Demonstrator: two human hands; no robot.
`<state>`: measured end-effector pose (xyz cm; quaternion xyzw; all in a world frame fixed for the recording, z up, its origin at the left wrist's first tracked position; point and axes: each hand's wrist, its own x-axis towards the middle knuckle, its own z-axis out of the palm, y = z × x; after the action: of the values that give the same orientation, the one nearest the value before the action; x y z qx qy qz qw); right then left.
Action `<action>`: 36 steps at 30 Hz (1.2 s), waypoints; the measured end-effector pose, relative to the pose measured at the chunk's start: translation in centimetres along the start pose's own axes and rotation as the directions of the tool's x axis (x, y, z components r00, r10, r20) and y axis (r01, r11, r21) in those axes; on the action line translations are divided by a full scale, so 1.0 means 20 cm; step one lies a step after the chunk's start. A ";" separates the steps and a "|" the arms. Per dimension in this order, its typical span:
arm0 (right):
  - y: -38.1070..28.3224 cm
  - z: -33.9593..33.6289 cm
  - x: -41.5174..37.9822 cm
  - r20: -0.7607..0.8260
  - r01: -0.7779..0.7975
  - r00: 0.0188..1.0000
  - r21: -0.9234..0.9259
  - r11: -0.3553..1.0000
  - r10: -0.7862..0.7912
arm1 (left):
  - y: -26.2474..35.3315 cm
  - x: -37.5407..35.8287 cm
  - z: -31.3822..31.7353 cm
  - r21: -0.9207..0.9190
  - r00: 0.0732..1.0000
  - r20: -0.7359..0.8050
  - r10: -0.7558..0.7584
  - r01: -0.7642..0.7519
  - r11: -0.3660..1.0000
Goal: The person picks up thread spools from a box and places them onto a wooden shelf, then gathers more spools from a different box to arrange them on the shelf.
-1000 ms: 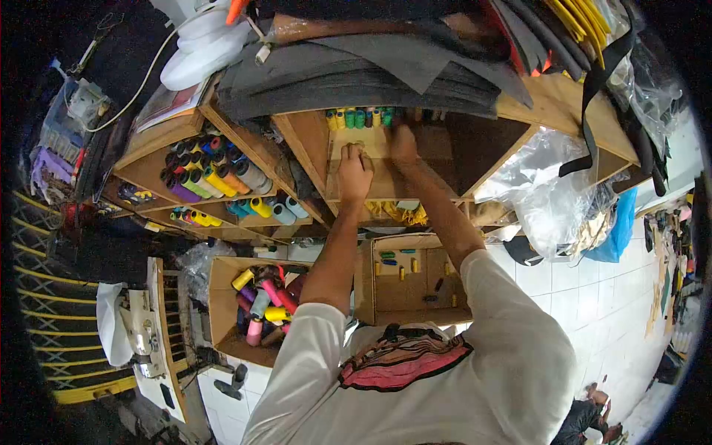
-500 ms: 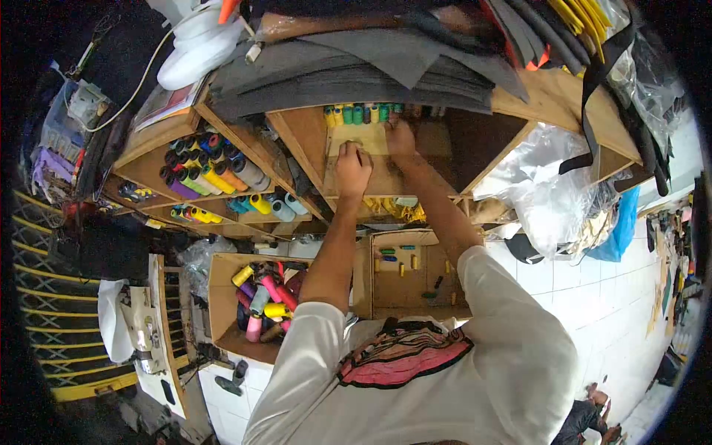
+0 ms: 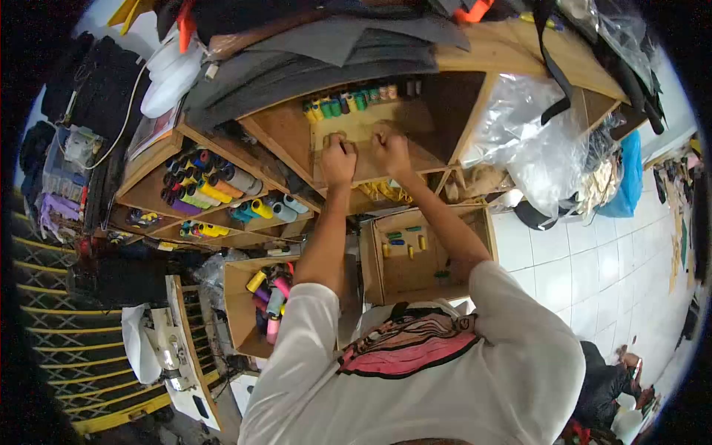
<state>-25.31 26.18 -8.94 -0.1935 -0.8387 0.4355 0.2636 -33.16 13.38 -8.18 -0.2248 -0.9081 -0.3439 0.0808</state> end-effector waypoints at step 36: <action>0.48 -1.07 -1.73 -0.267 -0.379 0.797 0.476 0.793 0.541 | 0.07 -0.91 0.28 -0.339 0.866 0.253 0.431 -0.338 0.878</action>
<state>15.97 25.68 -16.08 -0.4204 -0.5872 0.6012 0.3422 -16.29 11.51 -17.14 -0.4649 -0.7862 -0.4059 -0.0333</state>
